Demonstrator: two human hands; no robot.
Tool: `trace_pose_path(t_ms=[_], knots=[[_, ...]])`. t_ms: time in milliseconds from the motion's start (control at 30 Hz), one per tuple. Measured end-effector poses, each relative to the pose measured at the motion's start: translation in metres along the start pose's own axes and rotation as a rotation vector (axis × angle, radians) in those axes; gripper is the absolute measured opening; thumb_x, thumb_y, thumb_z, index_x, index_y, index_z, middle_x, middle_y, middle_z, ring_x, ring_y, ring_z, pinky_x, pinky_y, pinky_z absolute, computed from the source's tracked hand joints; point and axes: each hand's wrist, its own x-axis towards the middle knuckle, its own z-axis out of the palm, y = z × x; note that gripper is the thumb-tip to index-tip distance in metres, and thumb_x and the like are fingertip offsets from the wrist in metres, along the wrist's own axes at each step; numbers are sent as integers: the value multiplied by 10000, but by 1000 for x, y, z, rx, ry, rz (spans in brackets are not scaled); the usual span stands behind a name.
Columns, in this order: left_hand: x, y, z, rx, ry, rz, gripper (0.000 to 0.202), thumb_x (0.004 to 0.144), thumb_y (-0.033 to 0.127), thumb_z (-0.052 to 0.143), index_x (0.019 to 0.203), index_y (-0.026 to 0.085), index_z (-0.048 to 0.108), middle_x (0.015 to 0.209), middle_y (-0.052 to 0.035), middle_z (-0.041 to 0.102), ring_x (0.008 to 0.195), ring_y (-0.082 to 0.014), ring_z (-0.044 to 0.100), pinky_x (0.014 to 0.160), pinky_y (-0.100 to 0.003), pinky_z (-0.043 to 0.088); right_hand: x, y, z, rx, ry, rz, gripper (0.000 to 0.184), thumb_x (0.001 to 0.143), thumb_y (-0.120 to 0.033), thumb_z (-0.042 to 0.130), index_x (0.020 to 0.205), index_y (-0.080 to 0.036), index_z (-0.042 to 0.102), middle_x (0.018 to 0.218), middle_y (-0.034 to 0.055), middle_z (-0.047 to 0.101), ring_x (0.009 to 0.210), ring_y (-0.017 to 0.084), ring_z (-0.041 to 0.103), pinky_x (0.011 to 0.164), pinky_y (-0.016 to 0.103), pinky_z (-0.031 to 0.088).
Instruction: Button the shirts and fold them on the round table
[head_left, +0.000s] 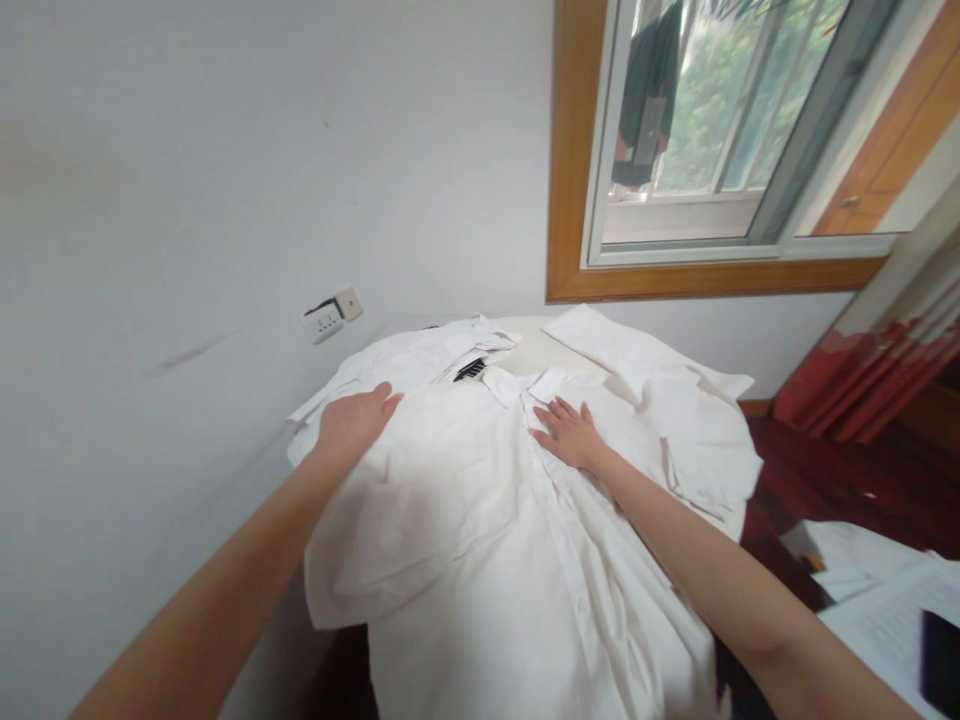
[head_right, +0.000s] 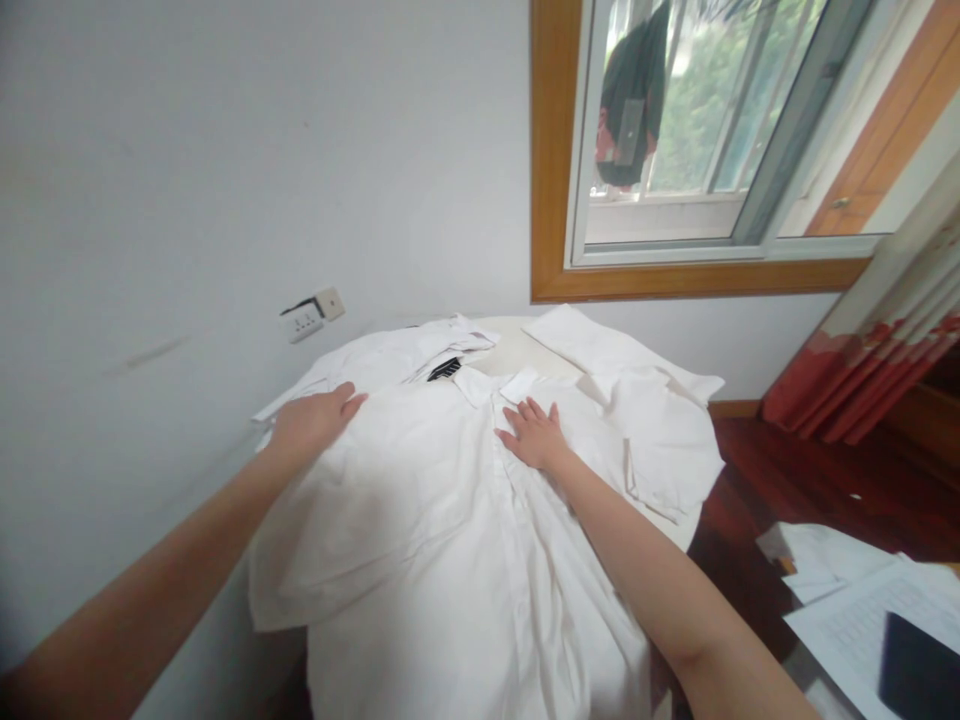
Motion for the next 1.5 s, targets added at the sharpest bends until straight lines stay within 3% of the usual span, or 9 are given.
trace_pose_path(t_ms=[200, 333, 433, 567, 700, 800, 1000, 1233, 1500], knots=[[34, -30, -15, 63, 27, 122, 426, 931, 453, 294, 1083, 171, 576, 941, -148, 654, 900, -308, 598, 762, -381, 400, 7, -13, 6, -3, 28, -24, 652, 935, -614, 181, 1457, -253, 332, 1517, 126, 314, 1429, 287, 162, 1084, 639, 79], [39, -14, -14, 82, 106, 250, 299, 907, 277, 342, 1059, 187, 583, 1062, -147, 592, 1067, -305, 506, 870, -416, 368, 15, -21, 9, -7, 39, 5, 656, 935, -610, 180, 1459, -247, 330, 1519, 134, 307, 1428, 301, 163, 1081, 643, 83], [34, 31, -18, 14, 201, 356, 275, 885, 215, 369, 1032, 191, 600, 1086, -146, 565, 1124, -300, 465, 914, -427, 360, 16, -22, 10, -20, 48, 3, 660, 935, -608, 177, 1463, -240, 327, 1517, 132, 312, 1427, 295, 172, 1099, 606, 90], [29, 115, -18, -174, 202, 480, 262, 892, 195, 385, 993, 175, 626, 1031, -124, 611, 1053, -261, 531, 895, -389, 414, 16, -21, 10, -24, 72, -8, 655, 936, -596, 202, 1456, -226, 347, 1506, 139, 334, 1426, 289, 182, 1118, 551, 109], [28, 184, 13, -436, 206, 549, 347, 926, 166, 336, 1145, 159, 606, 1175, -97, 629, 1154, -185, 529, 1025, -336, 382, 20, -16, 6, 61, 73, -11, 599, 912, -556, 345, 1414, -238, 421, 1486, 117, 377, 1408, 280, 240, 1116, 526, 142], [25, 209, 45, -480, 175, 489, 395, 963, 229, 299, 1223, 144, 584, 1305, -111, 577, 1267, -185, 469, 1096, -350, 329, 23, -10, 3, 192, 87, -6, 433, 905, -400, 392, 1286, -286, 563, 1403, 49, 501, 1358, 229, 351, 1113, 491, 183], [18, 212, 70, -458, 206, 427, 453, 972, 371, 299, 1342, 214, 506, 1444, -91, 451, 1360, -240, 364, 1115, -414, 310, 26, 4, -6, 174, 138, -27, 371, 904, -250, 352, 1085, -208, 674, 1240, 49, 634, 1224, 179, 503, 1052, 309, 308], [16, 215, 70, -439, 214, 379, 466, 946, 370, 342, 1364, 228, 491, 1469, -83, 416, 1365, -269, 356, 1113, -446, 303, 16, 63, -31, -209, 121, 22, 334, 909, -240, 377, 1046, -178, 675, 1156, 111, 655, 1156, 241, 530, 1061, 413, 281], [15, 216, 70, -452, 226, 362, 466, 938, 368, 349, 1355, 233, 507, 1464, -75, 423, 1363, -268, 361, 1116, -438, 299, 2, 133, -15, -272, 145, 159, 628, 925, -590, 292, 1404, -210, 437, 1486, 123, 373, 1392, 332, 260, 1114, 534, 207]])
